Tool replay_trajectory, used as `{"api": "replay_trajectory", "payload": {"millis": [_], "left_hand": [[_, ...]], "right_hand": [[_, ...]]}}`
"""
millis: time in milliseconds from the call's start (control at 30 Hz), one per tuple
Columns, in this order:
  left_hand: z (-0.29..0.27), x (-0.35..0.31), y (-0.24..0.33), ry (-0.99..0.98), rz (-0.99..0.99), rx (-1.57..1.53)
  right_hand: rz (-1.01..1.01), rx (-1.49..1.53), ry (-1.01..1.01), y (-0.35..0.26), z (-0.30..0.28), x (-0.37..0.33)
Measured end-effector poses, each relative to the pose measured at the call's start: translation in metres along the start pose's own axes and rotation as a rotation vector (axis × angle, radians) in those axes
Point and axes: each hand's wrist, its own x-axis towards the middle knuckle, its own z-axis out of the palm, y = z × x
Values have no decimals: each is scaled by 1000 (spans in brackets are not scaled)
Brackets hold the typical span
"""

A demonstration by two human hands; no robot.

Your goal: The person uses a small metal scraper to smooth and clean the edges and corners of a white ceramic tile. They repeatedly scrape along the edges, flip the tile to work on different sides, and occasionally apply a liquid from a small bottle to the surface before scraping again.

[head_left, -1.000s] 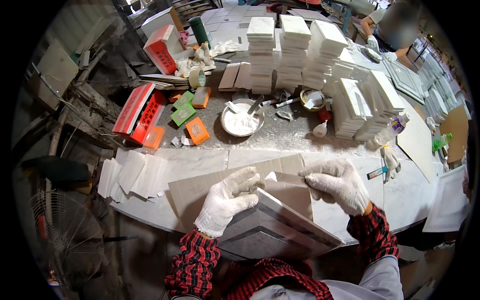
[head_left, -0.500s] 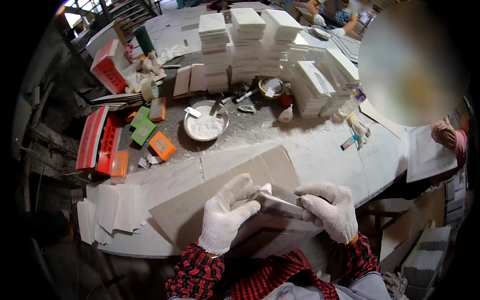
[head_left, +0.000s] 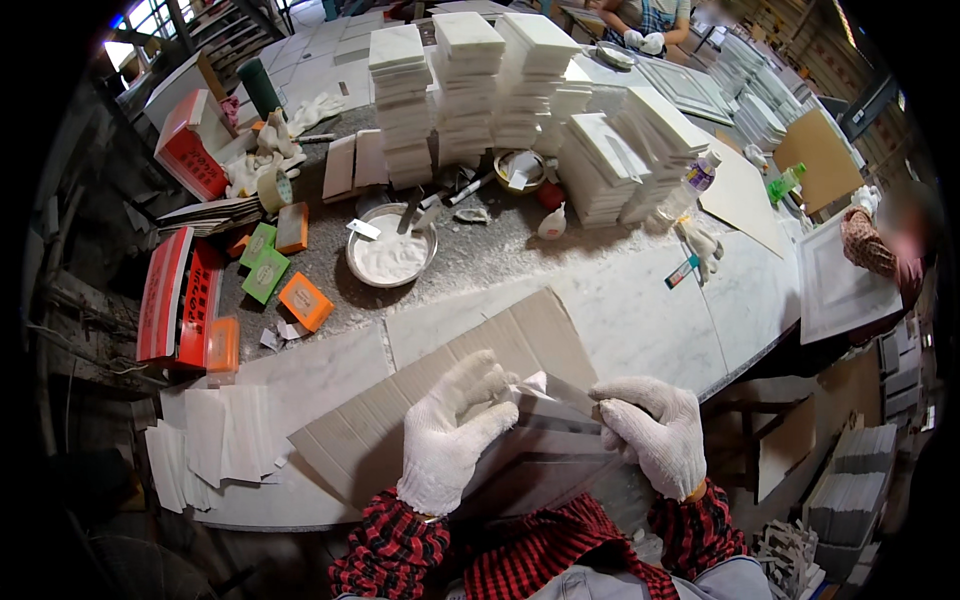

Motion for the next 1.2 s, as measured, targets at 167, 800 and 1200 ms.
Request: {"api": "replay_trajectory", "payload": {"millis": [167, 800, 1200], "left_hand": [[-2, -1, 4, -25, -43, -42], [-3, 2, 5, -32, -82, -49], [-7, 1, 0, -77, -59, -40]], "right_hand": [[6, -104, -35, -10, 1, -1], [-169, -233, -36, -14, 10, -8], [-172, -251, -40, -14, 9, -9]]}}
